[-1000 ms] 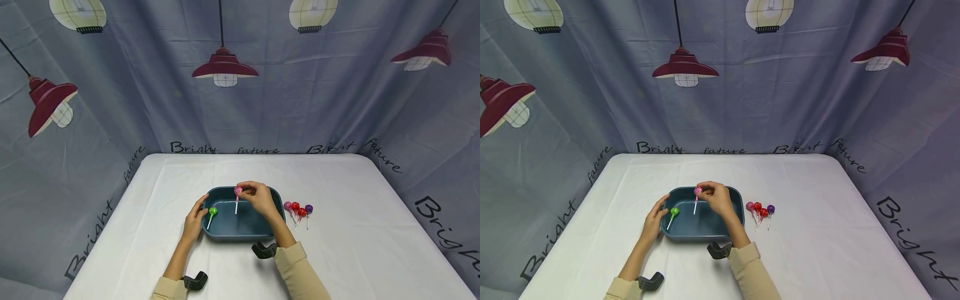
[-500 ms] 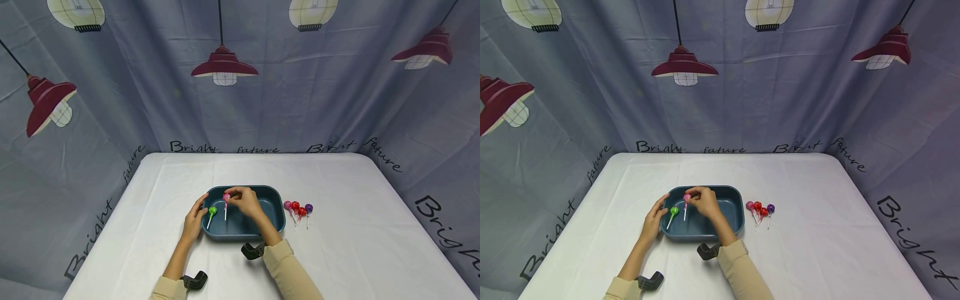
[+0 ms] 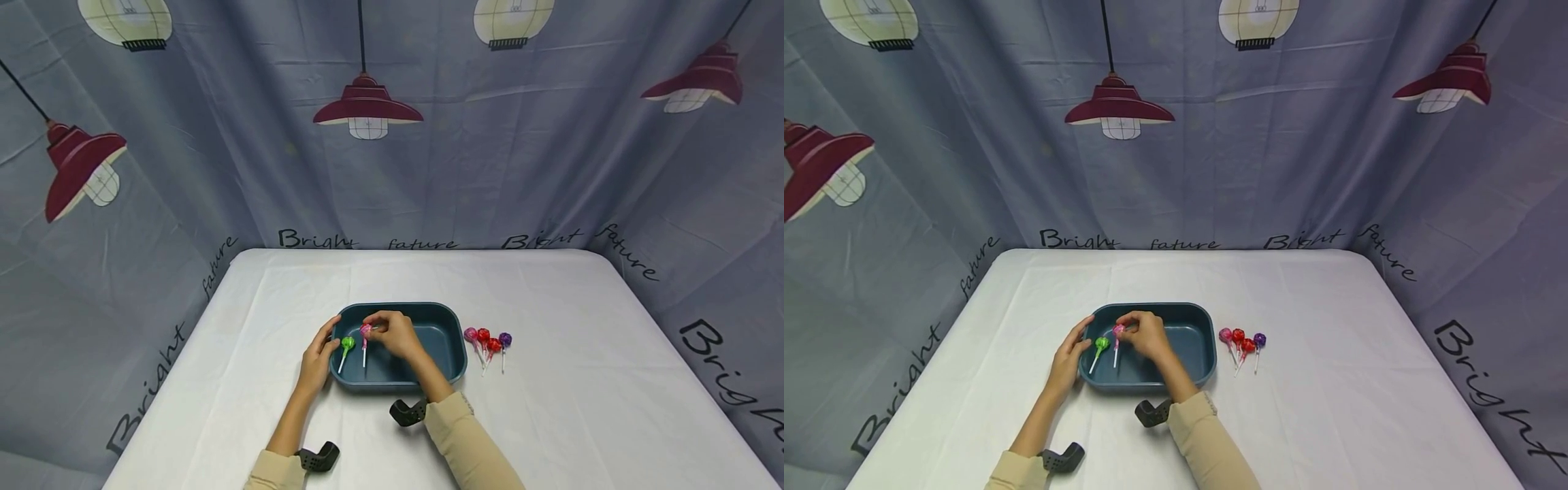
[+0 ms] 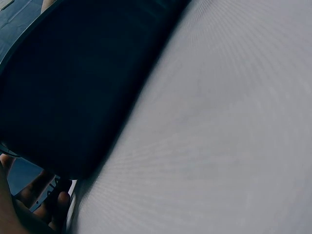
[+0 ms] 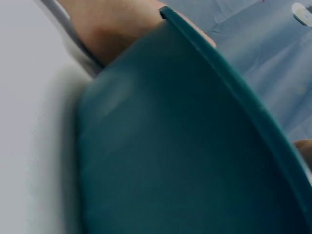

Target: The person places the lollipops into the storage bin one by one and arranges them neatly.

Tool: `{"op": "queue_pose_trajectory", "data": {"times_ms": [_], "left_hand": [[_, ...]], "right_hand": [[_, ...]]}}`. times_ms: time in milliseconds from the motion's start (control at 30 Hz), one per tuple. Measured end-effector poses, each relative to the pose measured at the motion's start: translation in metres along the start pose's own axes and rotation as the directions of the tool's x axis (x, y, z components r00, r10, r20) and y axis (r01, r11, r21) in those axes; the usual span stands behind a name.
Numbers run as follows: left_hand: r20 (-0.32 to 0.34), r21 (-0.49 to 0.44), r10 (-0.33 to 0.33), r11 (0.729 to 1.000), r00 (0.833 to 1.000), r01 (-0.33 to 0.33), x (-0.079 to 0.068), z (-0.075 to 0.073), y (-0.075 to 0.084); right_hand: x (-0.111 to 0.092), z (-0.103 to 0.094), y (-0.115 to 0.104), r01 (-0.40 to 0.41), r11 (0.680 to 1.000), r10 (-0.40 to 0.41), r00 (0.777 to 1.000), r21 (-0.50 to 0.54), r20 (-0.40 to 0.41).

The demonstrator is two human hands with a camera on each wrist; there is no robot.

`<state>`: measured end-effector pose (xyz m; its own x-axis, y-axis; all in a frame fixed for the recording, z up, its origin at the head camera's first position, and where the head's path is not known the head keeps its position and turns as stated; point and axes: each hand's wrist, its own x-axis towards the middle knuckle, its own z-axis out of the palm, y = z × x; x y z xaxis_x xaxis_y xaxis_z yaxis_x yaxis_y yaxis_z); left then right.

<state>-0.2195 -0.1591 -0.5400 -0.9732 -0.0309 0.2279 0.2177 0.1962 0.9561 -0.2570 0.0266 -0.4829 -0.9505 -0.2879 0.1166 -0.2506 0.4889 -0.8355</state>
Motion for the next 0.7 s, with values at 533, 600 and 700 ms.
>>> {"op": "queue_pose_trajectory", "data": {"times_ms": [533, 600, 700], "left_hand": [[-0.003, 0.025, -0.034, 0.999, 0.999, 0.034, 0.0013, -0.0010, 0.0010], [-0.002, 0.025, -0.038, 0.999, 0.999, 0.038, 0.0009, -0.0007, 0.0008], [-0.002, 0.023, -0.035, 0.999, 0.999, 0.035, 0.0004, -0.0002, 0.0009]], "right_hand": [[-0.0015, 0.0044, -0.0036, -0.010, 1.000, 0.011, 0.998, -0.011, 0.054], [-0.0014, 0.0047, -0.0037, -0.021, 1.000, 0.022, 0.998, -0.016, 0.059], [-0.0013, 0.0056, -0.0034, -0.038, 0.999, 0.040, 0.997, -0.029, 0.062]]}}
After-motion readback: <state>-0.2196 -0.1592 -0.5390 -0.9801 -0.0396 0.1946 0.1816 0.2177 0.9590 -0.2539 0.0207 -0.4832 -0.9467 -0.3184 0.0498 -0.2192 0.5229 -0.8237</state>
